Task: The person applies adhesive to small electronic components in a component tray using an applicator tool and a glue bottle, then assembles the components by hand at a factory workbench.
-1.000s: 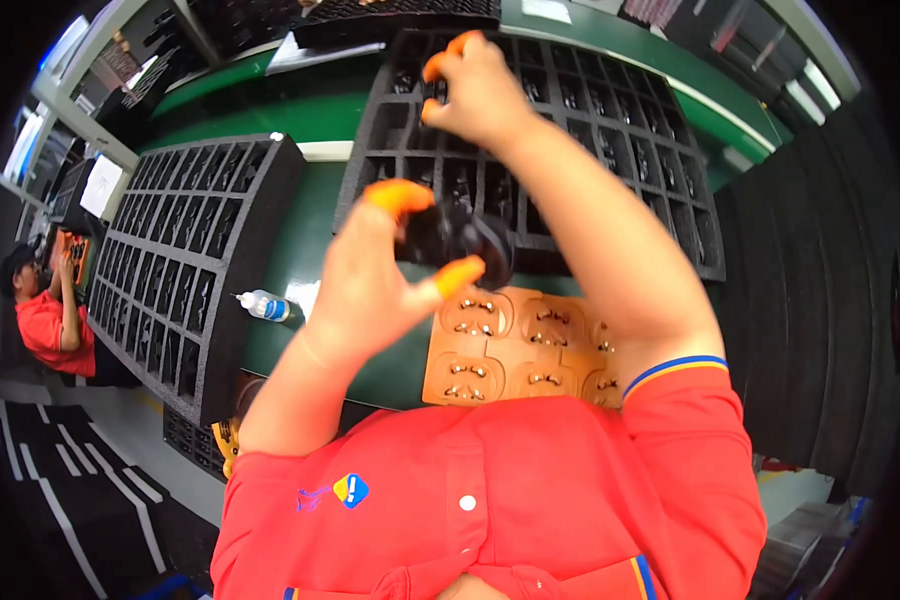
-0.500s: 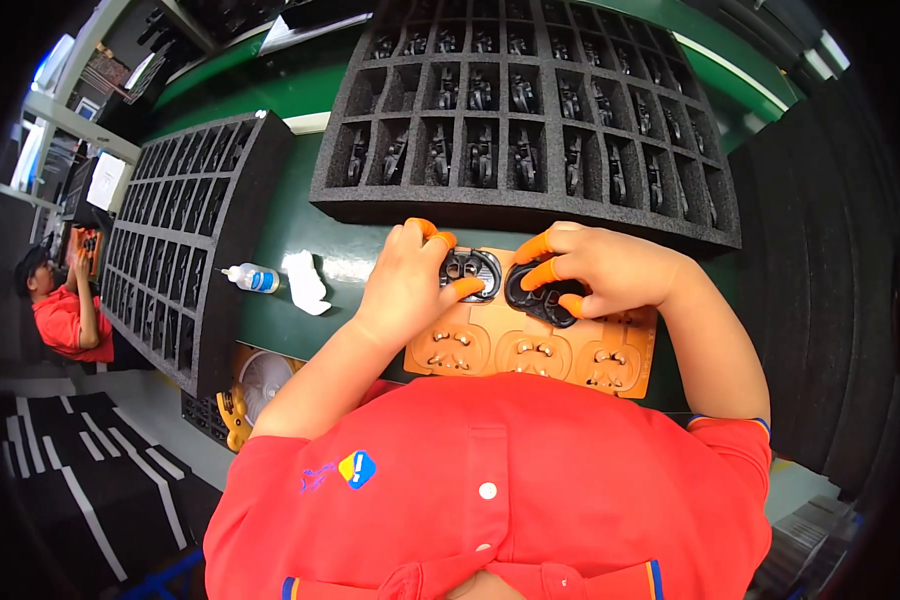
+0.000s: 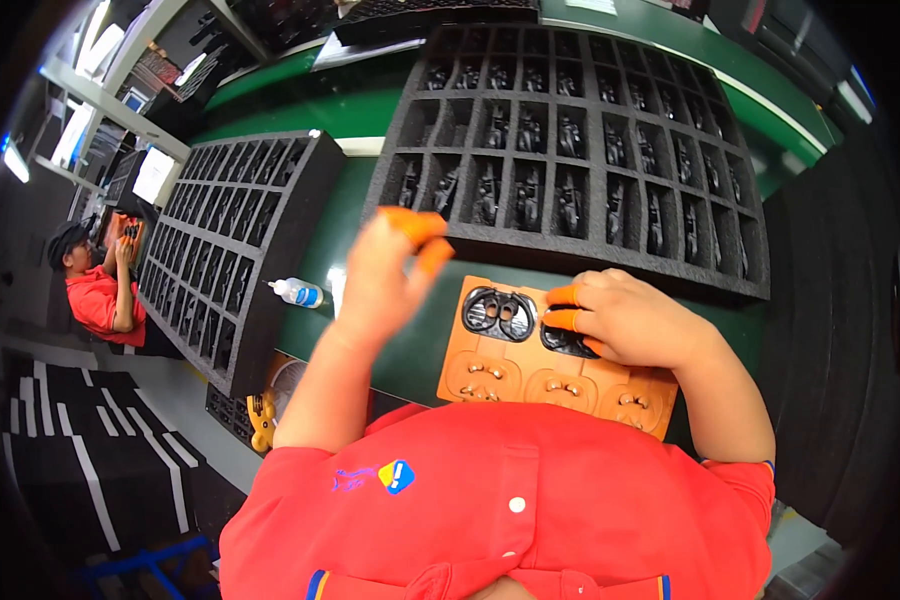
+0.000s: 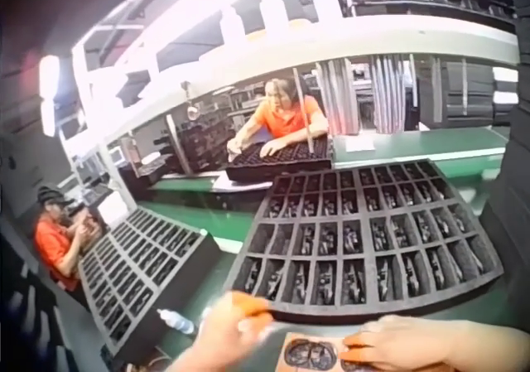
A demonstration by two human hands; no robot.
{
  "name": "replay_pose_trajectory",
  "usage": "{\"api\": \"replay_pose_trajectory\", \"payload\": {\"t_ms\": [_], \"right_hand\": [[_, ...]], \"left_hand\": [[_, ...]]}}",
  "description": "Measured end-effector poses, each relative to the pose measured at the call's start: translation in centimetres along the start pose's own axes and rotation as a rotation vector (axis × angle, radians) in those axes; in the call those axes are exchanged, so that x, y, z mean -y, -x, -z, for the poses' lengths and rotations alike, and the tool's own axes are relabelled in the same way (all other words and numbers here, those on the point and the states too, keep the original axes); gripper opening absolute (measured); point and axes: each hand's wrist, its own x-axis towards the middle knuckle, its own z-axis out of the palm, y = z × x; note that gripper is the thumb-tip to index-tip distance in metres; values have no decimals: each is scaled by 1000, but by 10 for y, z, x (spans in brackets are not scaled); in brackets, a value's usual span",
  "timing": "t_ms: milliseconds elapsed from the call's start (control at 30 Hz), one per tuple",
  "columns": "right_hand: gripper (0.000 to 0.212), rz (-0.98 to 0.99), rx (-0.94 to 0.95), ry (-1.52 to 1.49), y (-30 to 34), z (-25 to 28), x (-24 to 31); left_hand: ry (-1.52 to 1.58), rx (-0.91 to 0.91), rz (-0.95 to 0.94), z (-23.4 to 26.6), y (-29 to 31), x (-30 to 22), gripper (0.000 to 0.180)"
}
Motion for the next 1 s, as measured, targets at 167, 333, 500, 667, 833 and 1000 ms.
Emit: {"api": "replay_pose_trajectory", "payload": {"t_ms": [167, 333, 500, 667, 833, 1000], "right_hand": [[32, -109, -402, 60, -100, 34, 12], [35, -414, -227, 201, -203, 14, -3], [43, -582, 137, 325, -243, 23, -2], [55, -582, 215, 177, -237, 33, -28], [42, -307, -381, -49, -185, 50, -17], [47, -211, -599, -403, -56, 92, 23]], "left_hand": [[-221, 162, 269, 24, -46, 73, 36], [-316, 450, 249, 17, -73, 77, 51], [-348, 497, 302, 14, -73, 80, 57], [-331, 447, 306, 8, -72, 79, 48], [-351, 393, 280, 5, -65, 83, 50], [-327, 422, 311, 12, -68, 83, 49]]}}
